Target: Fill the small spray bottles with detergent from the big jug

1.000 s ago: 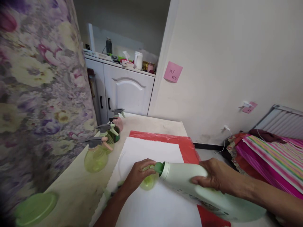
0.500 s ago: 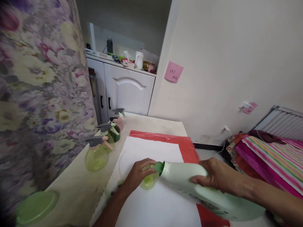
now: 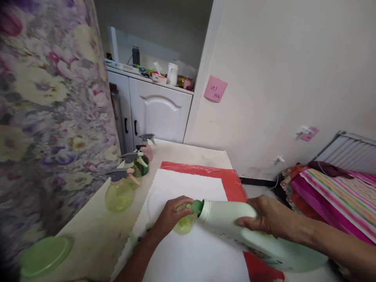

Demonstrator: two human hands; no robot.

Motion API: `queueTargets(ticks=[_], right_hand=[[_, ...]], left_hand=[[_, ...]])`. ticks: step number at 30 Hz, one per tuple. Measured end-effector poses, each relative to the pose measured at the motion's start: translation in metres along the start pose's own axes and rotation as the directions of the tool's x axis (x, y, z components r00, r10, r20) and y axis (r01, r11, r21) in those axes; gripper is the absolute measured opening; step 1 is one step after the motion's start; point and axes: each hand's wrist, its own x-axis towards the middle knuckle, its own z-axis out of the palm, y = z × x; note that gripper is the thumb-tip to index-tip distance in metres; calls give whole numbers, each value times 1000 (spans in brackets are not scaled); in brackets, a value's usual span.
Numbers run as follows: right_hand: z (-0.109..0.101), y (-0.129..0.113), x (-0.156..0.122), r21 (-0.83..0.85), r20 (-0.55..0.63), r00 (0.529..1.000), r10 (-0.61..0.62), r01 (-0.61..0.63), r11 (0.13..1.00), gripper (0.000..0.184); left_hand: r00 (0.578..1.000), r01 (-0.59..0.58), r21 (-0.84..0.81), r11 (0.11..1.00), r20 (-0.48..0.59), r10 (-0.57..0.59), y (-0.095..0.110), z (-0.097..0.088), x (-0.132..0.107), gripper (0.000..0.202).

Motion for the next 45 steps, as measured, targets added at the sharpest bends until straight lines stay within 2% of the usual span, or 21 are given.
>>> queueTargets(ticks=[17,45], right_hand=[[-5,-9,-4,-4,4,999,-32,32,999,50],[-5,-7,-3,-65,-25,999,-21,19,998,53]], left_hand=[[1000,-5,9,1000,-14,5,-1,0,1,20],[1000,-5,-11,1000,0,5,-3,0,-1,19]])
